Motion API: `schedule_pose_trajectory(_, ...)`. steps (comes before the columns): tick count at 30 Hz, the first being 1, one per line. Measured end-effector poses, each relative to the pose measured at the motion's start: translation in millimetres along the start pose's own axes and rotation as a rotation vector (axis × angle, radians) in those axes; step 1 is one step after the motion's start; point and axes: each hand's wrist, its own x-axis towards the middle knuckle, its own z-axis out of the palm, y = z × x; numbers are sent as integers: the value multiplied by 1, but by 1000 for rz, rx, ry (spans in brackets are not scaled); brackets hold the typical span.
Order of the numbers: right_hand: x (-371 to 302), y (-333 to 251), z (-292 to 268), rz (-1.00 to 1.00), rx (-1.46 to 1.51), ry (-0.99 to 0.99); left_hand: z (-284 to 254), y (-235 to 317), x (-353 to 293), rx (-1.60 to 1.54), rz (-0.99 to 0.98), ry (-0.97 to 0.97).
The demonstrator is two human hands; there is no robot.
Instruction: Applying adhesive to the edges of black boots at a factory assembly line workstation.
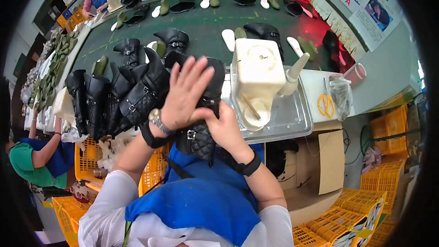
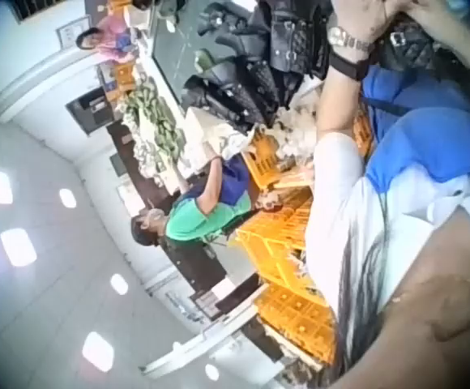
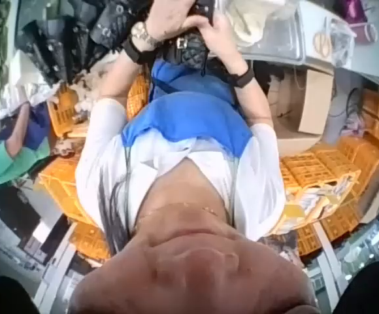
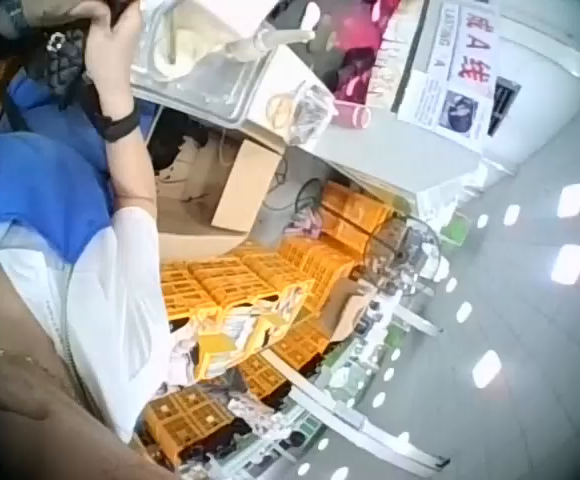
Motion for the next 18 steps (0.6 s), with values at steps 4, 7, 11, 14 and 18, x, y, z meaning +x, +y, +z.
schedule_pose_trajectory(4,3,-6,-9,160,139,-26,-1,8,-21,-121,99,-167)
schedule_pose_trajectory(7,-4,-2,-9,67,4,-94,-13,-7,-17,105,196,-228)
schedule_pose_trajectory(11,-6,-4,-7,222,174,-137,-8,-22,-18,-79,-90,-26)
schedule_pose_trajectory(14,0,2,-10,108,151,-99,-5,3,-30,-180,51,-187)
schedule_pose_trajectory(18,0,-15,-15,127,-42,-156,-14,7,-27,47,191,-168)
